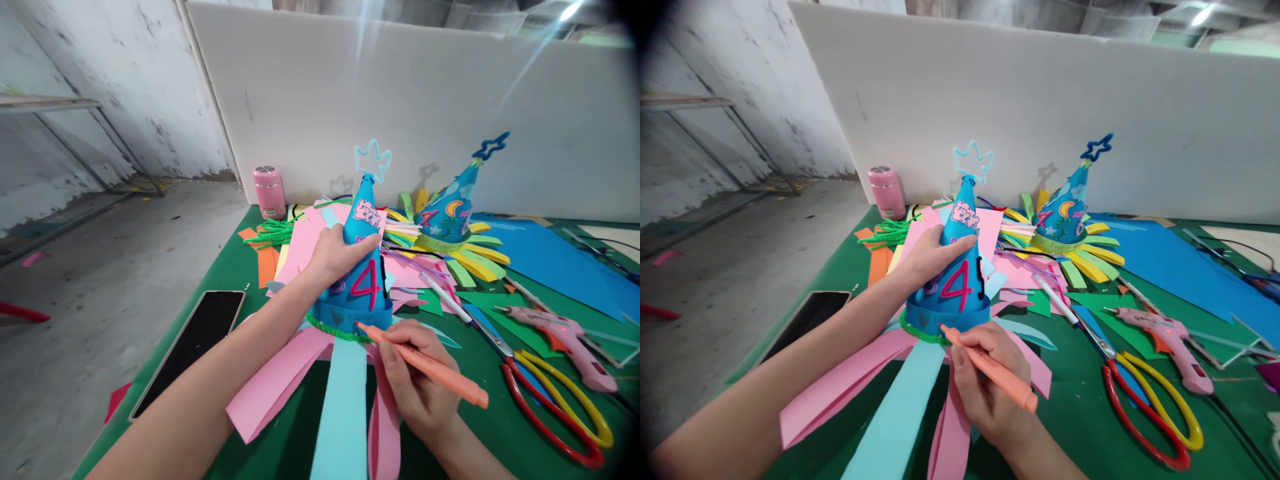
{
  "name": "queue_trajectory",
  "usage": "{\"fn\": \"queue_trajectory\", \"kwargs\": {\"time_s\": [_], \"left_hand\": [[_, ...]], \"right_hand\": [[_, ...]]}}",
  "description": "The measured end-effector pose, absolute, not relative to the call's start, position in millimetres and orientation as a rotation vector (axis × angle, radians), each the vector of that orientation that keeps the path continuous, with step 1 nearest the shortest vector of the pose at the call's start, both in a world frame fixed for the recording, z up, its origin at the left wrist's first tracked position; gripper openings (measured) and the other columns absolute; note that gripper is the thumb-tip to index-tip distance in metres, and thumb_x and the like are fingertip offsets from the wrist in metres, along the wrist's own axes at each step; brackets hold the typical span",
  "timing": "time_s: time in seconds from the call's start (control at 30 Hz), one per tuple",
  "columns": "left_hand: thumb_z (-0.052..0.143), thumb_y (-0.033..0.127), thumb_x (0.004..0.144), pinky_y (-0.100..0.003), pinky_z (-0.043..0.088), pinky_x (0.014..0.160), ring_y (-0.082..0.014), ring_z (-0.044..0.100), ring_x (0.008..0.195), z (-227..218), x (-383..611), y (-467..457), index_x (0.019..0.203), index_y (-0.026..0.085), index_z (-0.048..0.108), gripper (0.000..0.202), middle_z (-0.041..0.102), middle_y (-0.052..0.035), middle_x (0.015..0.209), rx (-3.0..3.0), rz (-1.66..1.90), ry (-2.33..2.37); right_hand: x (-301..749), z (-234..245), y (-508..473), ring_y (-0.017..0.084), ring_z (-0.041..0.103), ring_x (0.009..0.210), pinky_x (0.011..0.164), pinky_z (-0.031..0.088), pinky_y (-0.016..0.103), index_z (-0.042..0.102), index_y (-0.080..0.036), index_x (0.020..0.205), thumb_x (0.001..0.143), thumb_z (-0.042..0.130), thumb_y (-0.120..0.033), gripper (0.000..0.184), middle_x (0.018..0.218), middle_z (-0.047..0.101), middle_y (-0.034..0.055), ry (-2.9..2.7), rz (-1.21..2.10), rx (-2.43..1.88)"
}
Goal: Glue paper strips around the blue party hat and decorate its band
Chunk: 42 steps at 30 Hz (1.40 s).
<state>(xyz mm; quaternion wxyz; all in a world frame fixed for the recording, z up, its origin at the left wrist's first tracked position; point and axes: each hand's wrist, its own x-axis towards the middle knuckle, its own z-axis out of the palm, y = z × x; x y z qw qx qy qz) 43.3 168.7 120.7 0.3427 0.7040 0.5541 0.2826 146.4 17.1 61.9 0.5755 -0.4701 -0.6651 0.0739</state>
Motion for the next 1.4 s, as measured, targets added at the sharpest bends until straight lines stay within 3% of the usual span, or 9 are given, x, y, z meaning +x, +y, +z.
{"fn": "queue_trajectory", "kwargs": {"time_s": [1.4], "left_hand": [[0.052, 0.066, 0.069, -0.033, 0.044, 0.064, -0.0295, 0.06, 0.088, 120.8, 44.2, 168.5, 0.082, 0.017, 0.05, 0.05, 0.063, -0.0136, 0.095, 1.849, 0.73, 1.447]], "right_hand": [[148.8, 57.0, 18.6, 0.014, 0.058, 0.066, 0.057, 0.049, 0.026, 0.053, -0.02, 0.082, 0.08, 0.054, -0.009, 0.012, 0.068, 0.056, -0.0003, -1.469, 0.211, -1.044]]}}
